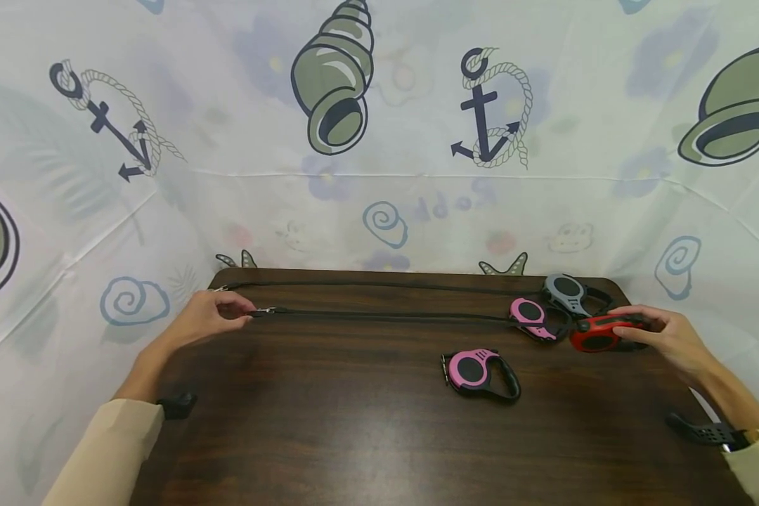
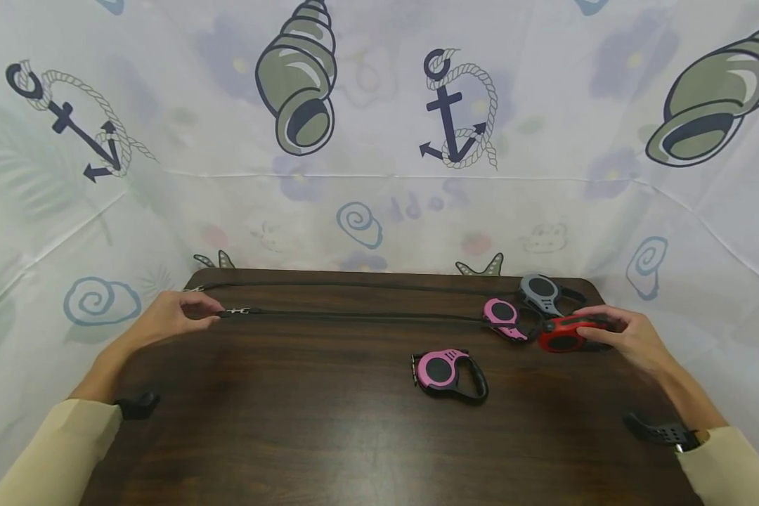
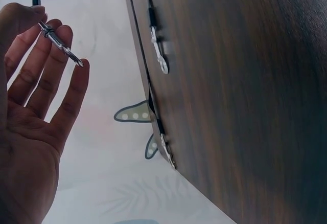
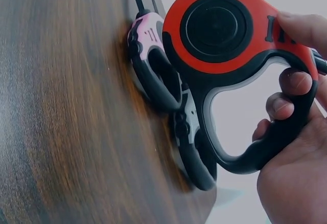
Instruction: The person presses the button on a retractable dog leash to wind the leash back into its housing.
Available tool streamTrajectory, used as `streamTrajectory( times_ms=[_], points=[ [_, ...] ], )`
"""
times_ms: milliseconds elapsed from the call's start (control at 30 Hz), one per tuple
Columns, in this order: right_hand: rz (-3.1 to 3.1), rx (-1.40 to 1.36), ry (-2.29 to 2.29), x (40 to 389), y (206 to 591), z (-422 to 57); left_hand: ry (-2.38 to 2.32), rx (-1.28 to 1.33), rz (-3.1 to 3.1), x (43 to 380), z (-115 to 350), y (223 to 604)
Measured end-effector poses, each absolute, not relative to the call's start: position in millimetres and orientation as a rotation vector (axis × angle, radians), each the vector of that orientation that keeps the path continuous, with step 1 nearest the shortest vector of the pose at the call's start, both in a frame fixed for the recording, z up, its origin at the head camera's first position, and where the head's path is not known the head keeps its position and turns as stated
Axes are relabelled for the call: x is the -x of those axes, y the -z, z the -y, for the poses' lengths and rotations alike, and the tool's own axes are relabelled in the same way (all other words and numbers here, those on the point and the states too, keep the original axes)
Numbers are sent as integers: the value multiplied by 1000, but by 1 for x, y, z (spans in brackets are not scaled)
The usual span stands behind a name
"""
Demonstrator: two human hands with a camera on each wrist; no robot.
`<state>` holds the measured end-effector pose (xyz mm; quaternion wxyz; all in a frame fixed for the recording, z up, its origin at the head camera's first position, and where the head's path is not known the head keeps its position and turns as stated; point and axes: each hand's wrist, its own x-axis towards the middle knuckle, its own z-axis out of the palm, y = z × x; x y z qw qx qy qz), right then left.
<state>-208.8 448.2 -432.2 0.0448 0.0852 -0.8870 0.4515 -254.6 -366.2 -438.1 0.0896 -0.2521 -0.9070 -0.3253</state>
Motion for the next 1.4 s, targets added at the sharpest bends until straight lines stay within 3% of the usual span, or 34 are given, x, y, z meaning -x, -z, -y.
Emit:
streamTrajectory(
  times_ms=[1400],
  points=[
    [2757, -355, -1201, 220, 428, -405, 1008, 830, 2643, 255, 328, 440]
  ],
)
